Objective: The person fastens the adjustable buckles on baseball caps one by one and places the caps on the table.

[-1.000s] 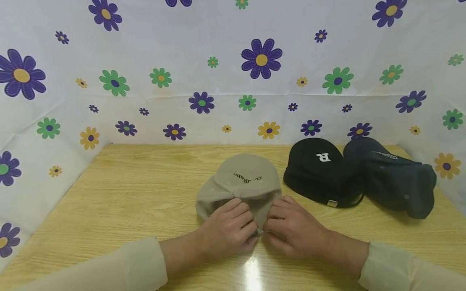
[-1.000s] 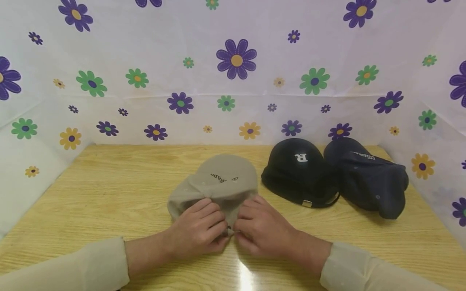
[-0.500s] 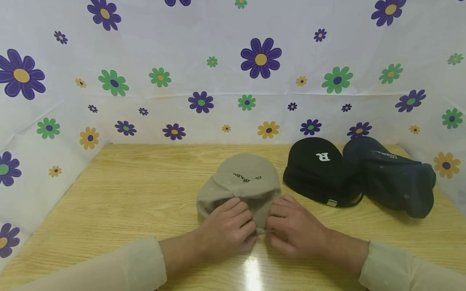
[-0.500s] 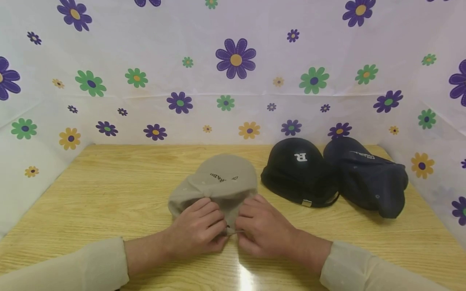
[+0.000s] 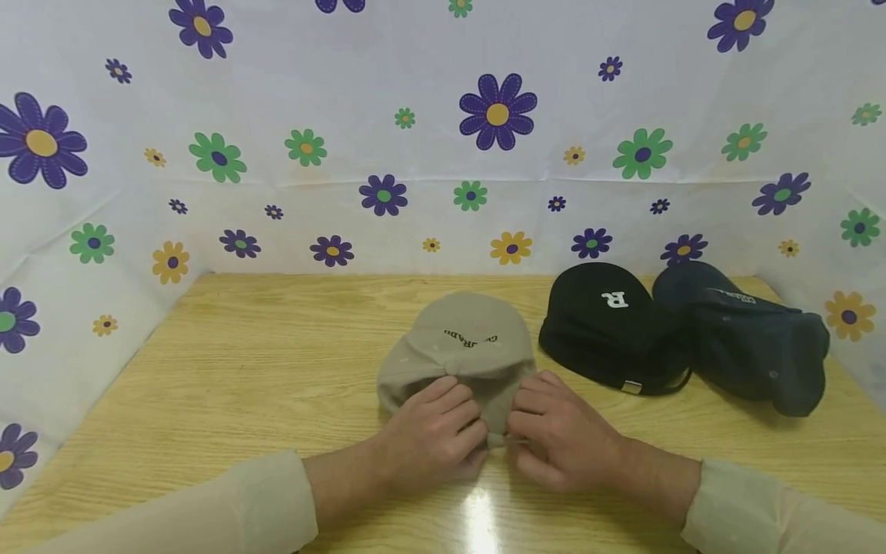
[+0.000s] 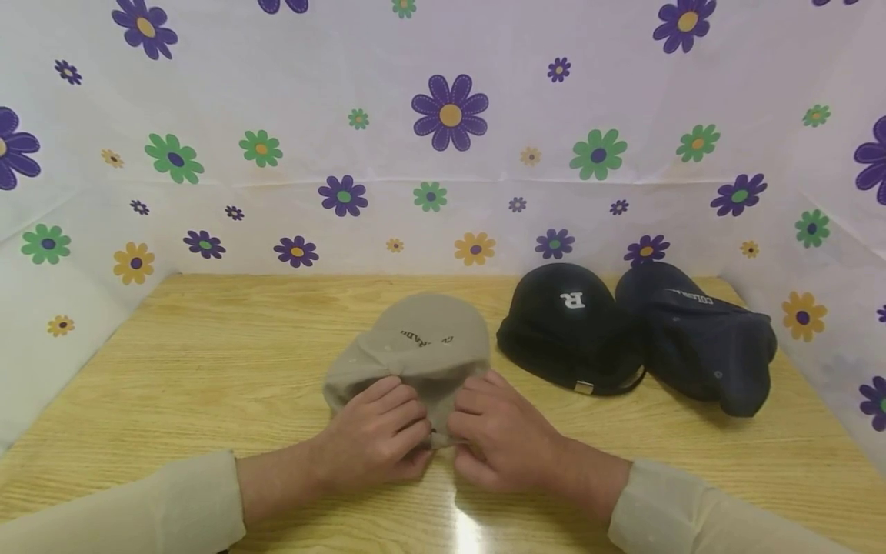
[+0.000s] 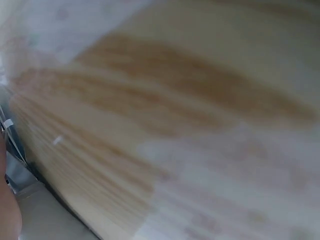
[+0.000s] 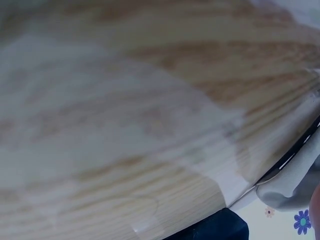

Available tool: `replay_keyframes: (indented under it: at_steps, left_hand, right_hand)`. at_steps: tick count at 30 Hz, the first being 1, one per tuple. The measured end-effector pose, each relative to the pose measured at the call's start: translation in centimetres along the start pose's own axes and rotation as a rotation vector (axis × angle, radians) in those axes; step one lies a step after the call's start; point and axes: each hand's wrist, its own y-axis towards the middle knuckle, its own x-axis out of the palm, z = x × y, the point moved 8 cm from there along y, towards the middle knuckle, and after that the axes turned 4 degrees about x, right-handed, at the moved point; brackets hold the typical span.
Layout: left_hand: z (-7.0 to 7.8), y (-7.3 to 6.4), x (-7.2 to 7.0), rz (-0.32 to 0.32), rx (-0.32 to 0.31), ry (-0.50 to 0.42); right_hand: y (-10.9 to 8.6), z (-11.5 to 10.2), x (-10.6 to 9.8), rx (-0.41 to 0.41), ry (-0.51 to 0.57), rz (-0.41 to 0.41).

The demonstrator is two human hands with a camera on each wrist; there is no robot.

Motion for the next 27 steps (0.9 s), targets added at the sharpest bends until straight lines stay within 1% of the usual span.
replay_keyframes:
  at_steps: [4,15,27]
  left_hand:
    - [-0.02,-0.05,0.04,-0.014,-0.006,-0.003]
    - [0.23,0.03,-0.04,0.006,0.020,0.010]
    - [0.14,0.01,-0.01,0.015,0.011,0.018]
  right_hand:
    - [-0.06,0.13,-0.12,0.007,0.011,0.020]
    - [0.17,-0.03,-0.27,-0.029,0.023,0.054]
    - [0.06,0.05,-0.53,-0.024,0.057,0.073]
